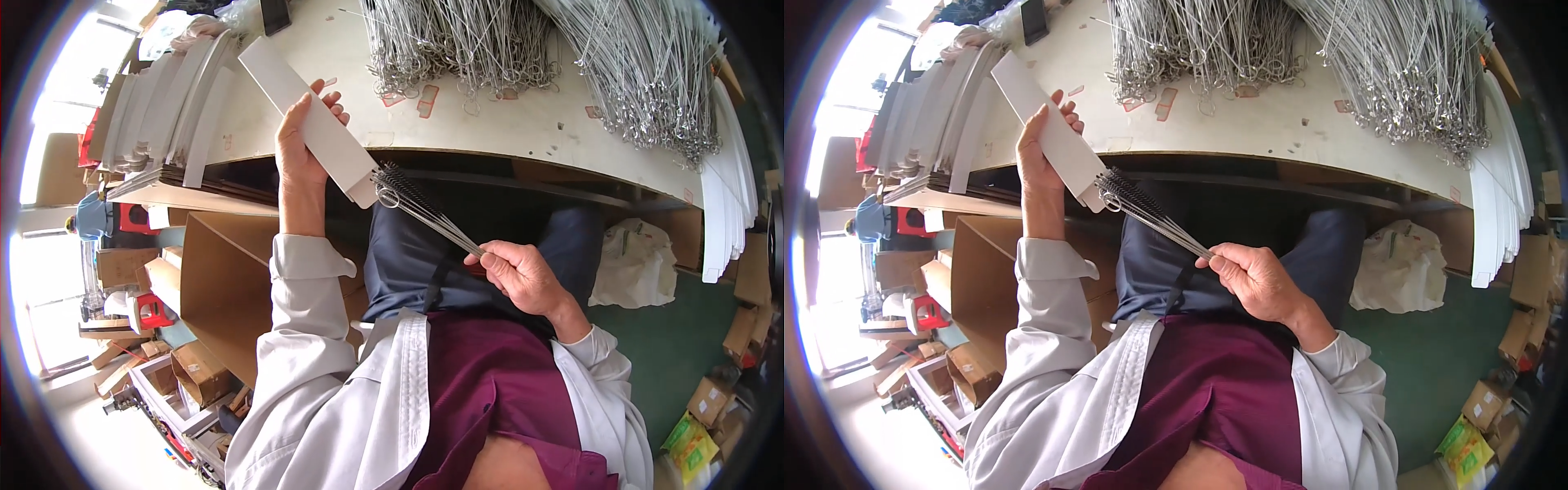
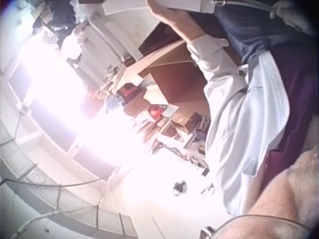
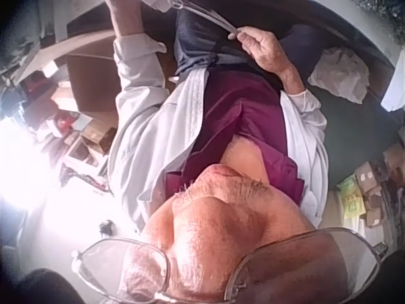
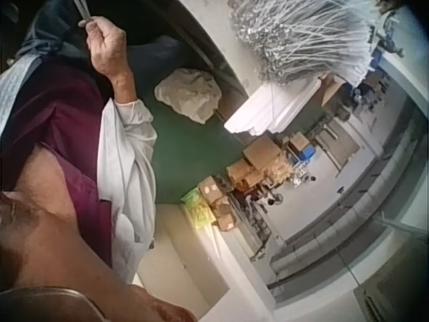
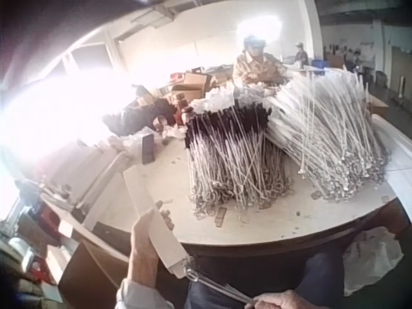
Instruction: The recorder is picking up bundles of wire-handled brushes and inserting them into white cardboard sleeves.
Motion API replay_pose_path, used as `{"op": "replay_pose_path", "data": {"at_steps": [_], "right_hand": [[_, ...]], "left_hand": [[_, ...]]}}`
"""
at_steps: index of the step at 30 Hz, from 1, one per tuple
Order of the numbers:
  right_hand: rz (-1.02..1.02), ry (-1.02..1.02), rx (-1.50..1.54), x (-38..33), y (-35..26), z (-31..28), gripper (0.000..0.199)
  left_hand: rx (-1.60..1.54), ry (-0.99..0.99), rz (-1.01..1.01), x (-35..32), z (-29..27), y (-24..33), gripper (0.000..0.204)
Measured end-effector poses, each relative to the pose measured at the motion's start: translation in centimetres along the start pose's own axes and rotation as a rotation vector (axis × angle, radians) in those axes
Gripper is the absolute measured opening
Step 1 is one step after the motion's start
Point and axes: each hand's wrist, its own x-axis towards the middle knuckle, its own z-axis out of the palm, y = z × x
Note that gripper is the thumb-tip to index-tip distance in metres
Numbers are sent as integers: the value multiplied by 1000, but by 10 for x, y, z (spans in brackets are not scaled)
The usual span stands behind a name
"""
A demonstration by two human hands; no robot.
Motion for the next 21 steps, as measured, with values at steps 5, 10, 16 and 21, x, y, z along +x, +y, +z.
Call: {"op": "replay_pose_path", "data": {"at_steps": [5, 10, 16, 21], "right_hand": [[53, -16, -13, 1, 5, 1, 25], [137, -45, 0, 3, 4, -3, 29], [165, -52, 2, 5, 12, -10, 31], [233, -79, 29, 10, 6, -9, 32]], "left_hand": [[-55, 6, 75, -3, 10, -4, 49], [-103, -18, 63, -16, 15, -9, 49], [-92, -8, 92, -20, 15, -13, 47], [-53, 17, 103, -27, 22, -18, 45]]}}
